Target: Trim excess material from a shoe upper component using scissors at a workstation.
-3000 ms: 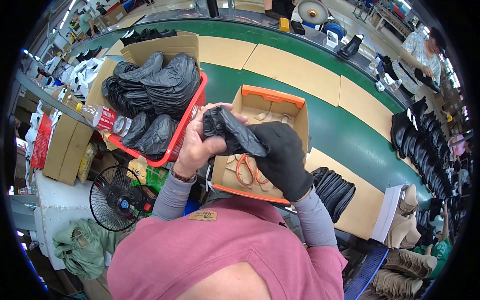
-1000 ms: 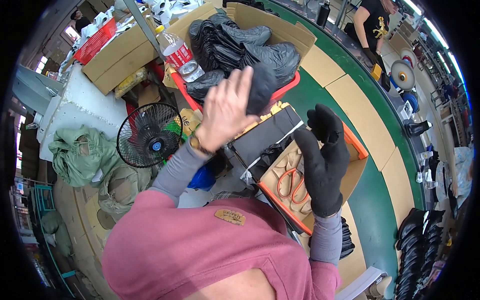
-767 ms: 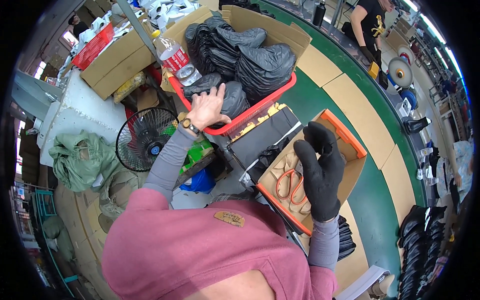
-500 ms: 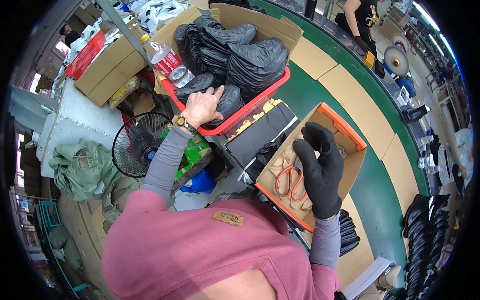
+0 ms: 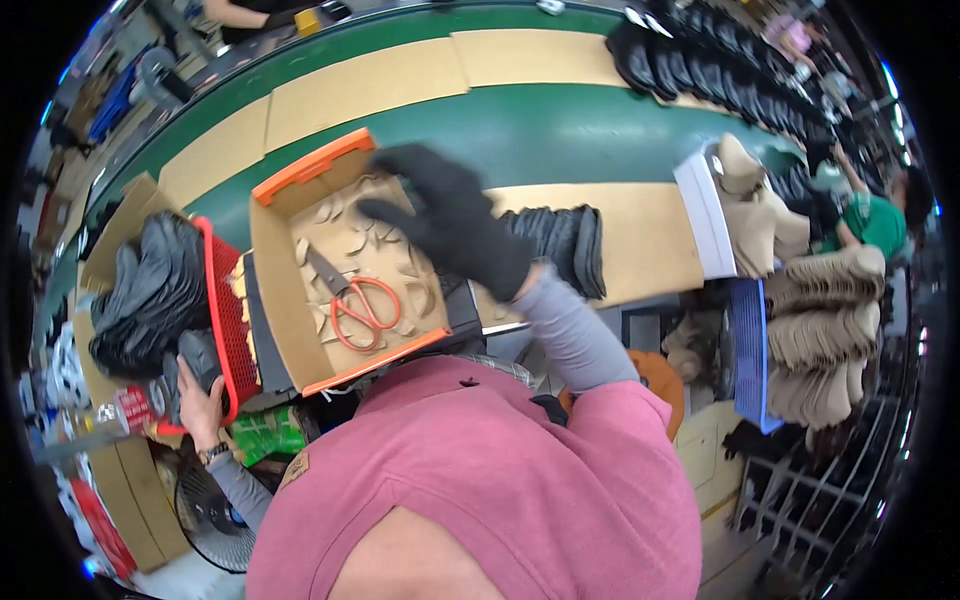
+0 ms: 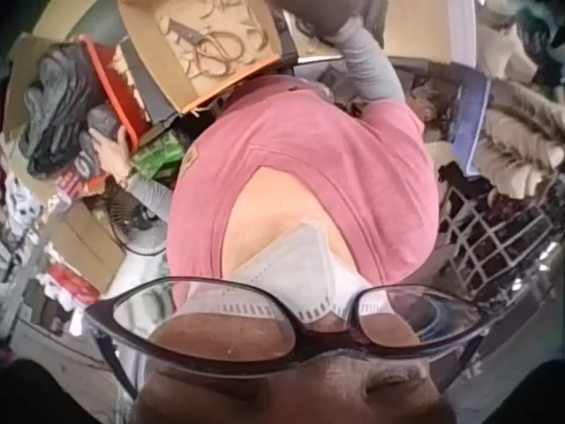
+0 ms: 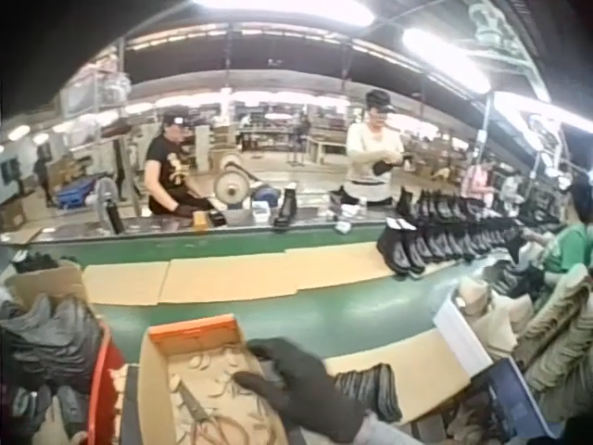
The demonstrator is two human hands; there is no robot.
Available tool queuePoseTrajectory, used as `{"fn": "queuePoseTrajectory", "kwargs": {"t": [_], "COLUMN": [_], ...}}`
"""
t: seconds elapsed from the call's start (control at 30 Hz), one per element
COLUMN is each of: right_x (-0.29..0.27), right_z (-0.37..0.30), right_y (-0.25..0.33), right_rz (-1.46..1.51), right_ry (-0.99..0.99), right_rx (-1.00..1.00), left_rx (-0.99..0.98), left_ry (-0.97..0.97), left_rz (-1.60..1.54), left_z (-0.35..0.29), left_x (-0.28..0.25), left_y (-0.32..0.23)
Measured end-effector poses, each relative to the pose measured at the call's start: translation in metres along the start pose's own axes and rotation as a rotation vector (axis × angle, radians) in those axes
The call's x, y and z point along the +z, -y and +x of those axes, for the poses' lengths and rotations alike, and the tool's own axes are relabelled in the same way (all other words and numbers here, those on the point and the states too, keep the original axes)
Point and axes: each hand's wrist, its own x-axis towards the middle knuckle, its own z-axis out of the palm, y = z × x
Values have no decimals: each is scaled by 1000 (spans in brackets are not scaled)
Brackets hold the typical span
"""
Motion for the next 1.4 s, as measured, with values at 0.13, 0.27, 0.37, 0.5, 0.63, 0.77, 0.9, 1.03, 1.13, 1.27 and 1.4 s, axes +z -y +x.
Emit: {"fn": "queuePoseTrajectory", "kwargs": {"t": [0.13,0.27,0.37,0.5,0.63,0.77,0.9,1.03,1.13,1.27,1.4], "right_x": [-130,-206,-188,-159,-154,-159,-155,-153,-166,-162,-162], "right_z": [-62,-174,-222,-218,-204,-203,-201,-192,-240,-215,-195], "right_y": [-80,-154,-178,-175,-168,-164,-159,-154,-207,-176,-152], "right_rz": [-397,-236,285,554,329,149,-3,10,41,-23,-150], "right_ry": [-141,52,-27,-122,-113,-214,-283,-212,-171,-251,-263], "right_rx": [490,946,1336,1166,1197,1098,1078,1127,836,1009,1112], "left_rx": [-5,293,491,660,721,734,711,691,684,656,663], "left_ry": [-270,-553,-536,-455,-464,-465,-450,-435,-415,-405,-405], "left_rz": [64,-190,-338,-408,-400,-402,-381,-369,-369,-373,-372], "left_z": [3,20,20,18,11,7,6,5,2,0,4], "left_x": [-52,-93,-115,-133,-140,-139,-133,-128,-127,-122,-121], "left_y": [-26,-73,-127,-184,-211,-217,-213,-209,-207,-205,-209]}}
